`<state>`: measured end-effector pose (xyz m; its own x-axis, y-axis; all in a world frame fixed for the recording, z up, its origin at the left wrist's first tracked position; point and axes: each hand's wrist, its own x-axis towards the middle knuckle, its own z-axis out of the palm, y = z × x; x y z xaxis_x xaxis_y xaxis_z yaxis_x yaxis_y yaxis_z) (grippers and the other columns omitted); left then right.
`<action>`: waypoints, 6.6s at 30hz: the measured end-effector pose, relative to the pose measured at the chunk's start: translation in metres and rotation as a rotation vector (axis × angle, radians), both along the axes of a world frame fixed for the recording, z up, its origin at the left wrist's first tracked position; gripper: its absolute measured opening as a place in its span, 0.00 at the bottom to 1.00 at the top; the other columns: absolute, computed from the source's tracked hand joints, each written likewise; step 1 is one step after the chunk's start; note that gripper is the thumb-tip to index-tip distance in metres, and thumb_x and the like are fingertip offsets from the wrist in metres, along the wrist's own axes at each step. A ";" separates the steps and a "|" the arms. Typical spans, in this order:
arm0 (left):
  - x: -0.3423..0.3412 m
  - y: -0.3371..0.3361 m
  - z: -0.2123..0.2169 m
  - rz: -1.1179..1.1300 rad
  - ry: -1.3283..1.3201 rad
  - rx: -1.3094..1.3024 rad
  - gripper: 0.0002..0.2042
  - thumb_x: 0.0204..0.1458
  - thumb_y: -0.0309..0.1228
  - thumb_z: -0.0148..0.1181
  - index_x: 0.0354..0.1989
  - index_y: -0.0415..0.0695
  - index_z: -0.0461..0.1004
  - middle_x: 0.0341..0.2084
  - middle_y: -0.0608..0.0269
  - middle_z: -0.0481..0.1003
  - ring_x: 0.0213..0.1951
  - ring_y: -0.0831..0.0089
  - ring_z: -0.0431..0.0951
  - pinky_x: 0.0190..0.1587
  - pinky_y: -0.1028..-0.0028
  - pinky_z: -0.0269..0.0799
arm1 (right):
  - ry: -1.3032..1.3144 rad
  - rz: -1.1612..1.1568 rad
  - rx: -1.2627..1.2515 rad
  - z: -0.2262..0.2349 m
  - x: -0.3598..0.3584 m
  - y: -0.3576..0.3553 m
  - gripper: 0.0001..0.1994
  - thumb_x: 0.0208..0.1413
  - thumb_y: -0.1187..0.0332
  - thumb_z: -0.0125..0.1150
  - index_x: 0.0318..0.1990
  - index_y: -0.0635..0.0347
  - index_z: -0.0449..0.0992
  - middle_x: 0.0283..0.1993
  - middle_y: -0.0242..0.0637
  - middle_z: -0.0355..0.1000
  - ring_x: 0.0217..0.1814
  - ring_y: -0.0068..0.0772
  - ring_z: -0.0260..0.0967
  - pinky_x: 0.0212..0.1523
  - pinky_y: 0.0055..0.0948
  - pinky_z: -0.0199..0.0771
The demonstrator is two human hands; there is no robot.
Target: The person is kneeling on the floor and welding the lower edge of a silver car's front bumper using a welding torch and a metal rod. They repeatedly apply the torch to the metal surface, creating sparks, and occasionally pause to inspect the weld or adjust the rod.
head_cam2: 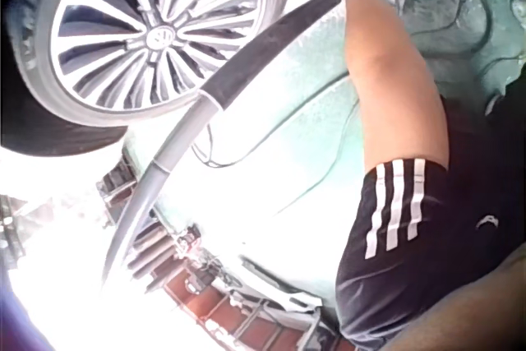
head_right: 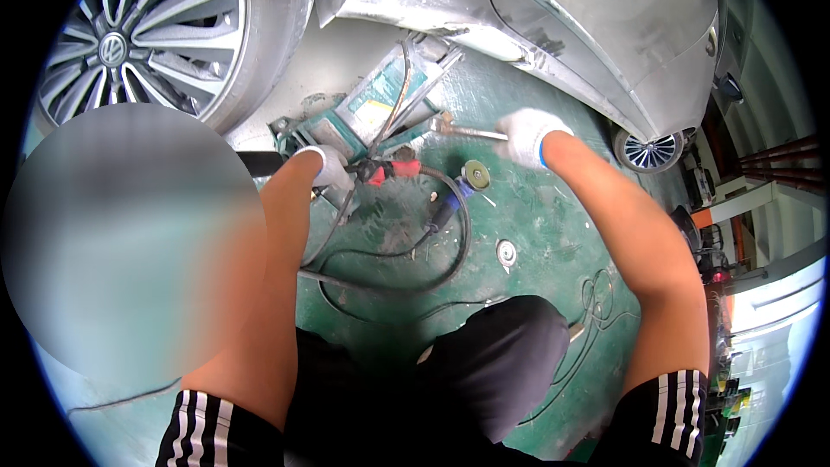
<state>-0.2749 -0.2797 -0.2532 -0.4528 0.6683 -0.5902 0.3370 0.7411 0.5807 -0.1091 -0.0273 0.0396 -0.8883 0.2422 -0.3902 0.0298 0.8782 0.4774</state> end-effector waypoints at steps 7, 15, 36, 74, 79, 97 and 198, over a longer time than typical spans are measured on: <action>0.003 -0.007 -0.003 0.037 0.083 -0.009 0.29 0.54 0.52 0.70 0.57 0.43 0.85 0.53 0.54 0.85 0.51 0.57 0.86 0.54 0.56 0.81 | 0.191 0.232 0.229 0.030 -0.038 -0.019 0.25 0.65 0.42 0.64 0.52 0.56 0.80 0.46 0.49 0.82 0.53 0.58 0.81 0.52 0.52 0.80; 0.006 -0.003 -0.002 0.090 0.093 -0.018 0.29 0.48 0.47 0.72 0.56 0.42 0.84 0.52 0.55 0.86 0.51 0.58 0.86 0.55 0.60 0.80 | 0.243 0.229 0.247 0.049 -0.058 -0.030 0.28 0.69 0.41 0.58 0.54 0.60 0.80 0.49 0.53 0.82 0.54 0.59 0.81 0.54 0.55 0.79; 0.007 0.002 -0.003 0.112 0.042 -0.042 0.25 0.54 0.45 0.68 0.55 0.42 0.85 0.52 0.49 0.85 0.51 0.54 0.86 0.56 0.56 0.80 | 0.247 0.180 0.229 0.046 -0.066 -0.022 0.28 0.67 0.45 0.63 0.62 0.57 0.77 0.52 0.51 0.83 0.56 0.57 0.81 0.57 0.51 0.79; 0.004 0.001 -0.014 0.117 0.038 -0.026 0.24 0.50 0.44 0.70 0.51 0.40 0.86 0.47 0.53 0.87 0.46 0.57 0.87 0.51 0.58 0.81 | 0.259 0.138 0.178 0.070 -0.054 -0.025 0.24 0.66 0.44 0.64 0.54 0.54 0.83 0.50 0.47 0.84 0.55 0.53 0.81 0.57 0.49 0.78; 0.010 0.000 -0.003 0.136 0.065 -0.011 0.23 0.53 0.46 0.68 0.50 0.41 0.87 0.47 0.49 0.86 0.47 0.55 0.87 0.53 0.57 0.81 | 0.246 0.095 0.169 0.073 -0.052 -0.022 0.24 0.65 0.44 0.64 0.54 0.54 0.83 0.51 0.47 0.83 0.56 0.53 0.81 0.57 0.49 0.78; 0.011 -0.001 -0.004 0.132 0.093 0.006 0.22 0.50 0.44 0.70 0.47 0.38 0.87 0.41 0.55 0.87 0.42 0.61 0.86 0.47 0.61 0.80 | 0.282 0.141 0.077 0.073 -0.043 -0.008 0.25 0.63 0.43 0.66 0.57 0.53 0.82 0.52 0.47 0.83 0.58 0.53 0.80 0.58 0.49 0.77; 0.071 0.176 0.186 0.099 1.218 1.006 0.09 0.60 0.32 0.56 0.38 0.58 0.83 0.41 0.66 0.80 0.58 0.64 0.77 0.78 0.56 0.54 | 0.825 -0.613 -1.075 -0.089 0.071 0.048 0.12 0.58 0.66 0.71 0.46 0.62 0.82 0.26 0.31 0.76 0.20 0.24 0.71 0.23 0.28 0.70</action>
<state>-0.2043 -0.1041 -0.0668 -0.3686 0.4863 0.7923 0.9243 0.2824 0.2567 -0.0377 0.0211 -0.0494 -0.8114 0.5803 -0.0698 0.4487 0.5420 -0.7105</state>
